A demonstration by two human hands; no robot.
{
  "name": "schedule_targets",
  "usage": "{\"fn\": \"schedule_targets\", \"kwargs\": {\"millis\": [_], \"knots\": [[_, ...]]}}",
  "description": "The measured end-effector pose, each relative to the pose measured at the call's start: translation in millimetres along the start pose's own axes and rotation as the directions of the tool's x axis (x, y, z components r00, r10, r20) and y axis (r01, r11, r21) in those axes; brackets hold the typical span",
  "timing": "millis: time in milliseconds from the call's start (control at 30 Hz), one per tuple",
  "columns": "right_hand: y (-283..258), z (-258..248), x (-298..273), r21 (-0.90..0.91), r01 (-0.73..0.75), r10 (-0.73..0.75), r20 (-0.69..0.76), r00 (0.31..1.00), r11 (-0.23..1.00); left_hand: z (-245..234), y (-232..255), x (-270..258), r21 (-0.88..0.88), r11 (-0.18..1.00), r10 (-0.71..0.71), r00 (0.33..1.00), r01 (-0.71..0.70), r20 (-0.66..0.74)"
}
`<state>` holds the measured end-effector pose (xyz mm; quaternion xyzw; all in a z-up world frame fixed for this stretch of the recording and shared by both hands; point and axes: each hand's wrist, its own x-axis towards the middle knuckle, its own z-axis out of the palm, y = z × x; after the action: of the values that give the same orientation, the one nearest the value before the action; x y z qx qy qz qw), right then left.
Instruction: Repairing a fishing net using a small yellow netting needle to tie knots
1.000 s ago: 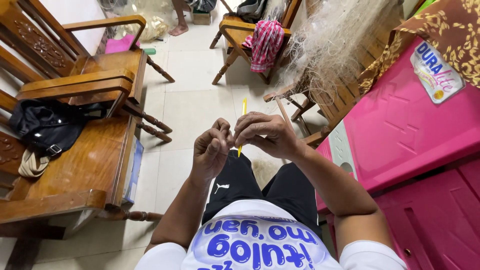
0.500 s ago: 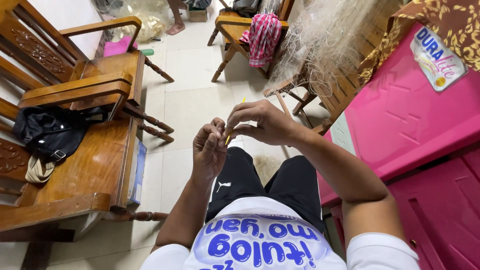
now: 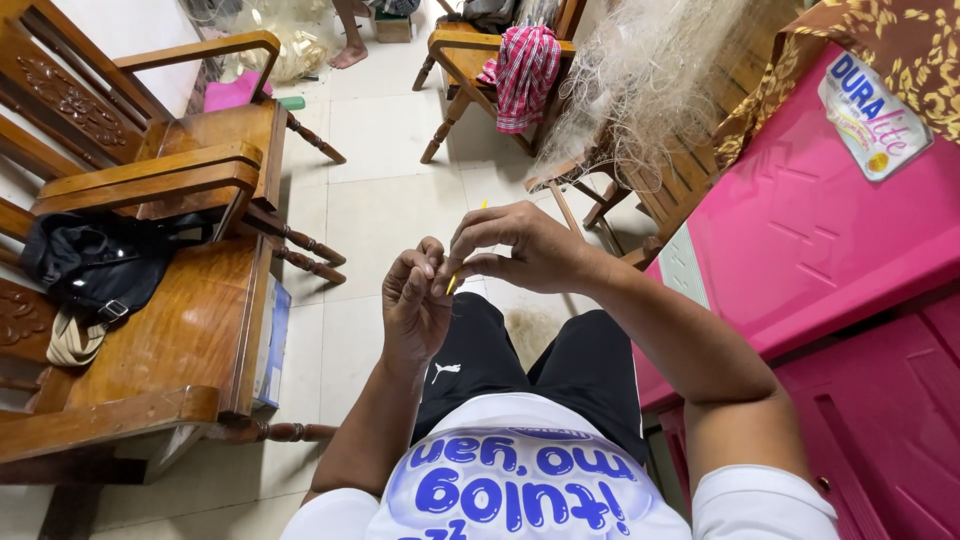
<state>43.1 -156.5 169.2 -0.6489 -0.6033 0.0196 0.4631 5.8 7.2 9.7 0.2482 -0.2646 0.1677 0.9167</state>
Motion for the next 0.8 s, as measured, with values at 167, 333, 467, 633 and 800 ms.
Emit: {"fn": "schedule_targets", "kwargs": {"millis": [167,333,467,633,800], "knots": [[-1,2,-1,0.027,-0.017,0.018,-0.009,1.0,0.999,7,2,0,-0.009,1.0,0.004,1.0,-0.004,-0.005],[-6,8,1,0.046,-0.027,0.029,-0.042,0.999,0.999,9,3,5,0.073,0.995,0.06,0.998,-0.061,0.02],[-18,7,0,0.026,0.033,-0.03,-0.111,0.993,0.999,-18,-12,6,0.095,0.995,0.003,1.0,-0.002,-0.016],[-45,-10,12,0.18,0.067,-0.035,-0.173,0.984,0.981,-29,-12,3,0.012,0.992,-0.128,0.989,0.129,-0.077],[-79,-27,26,0.249,0.085,-0.02,-0.253,0.967,0.965,-14,0,3,0.061,0.979,-0.196,0.98,0.193,0.036]]}}
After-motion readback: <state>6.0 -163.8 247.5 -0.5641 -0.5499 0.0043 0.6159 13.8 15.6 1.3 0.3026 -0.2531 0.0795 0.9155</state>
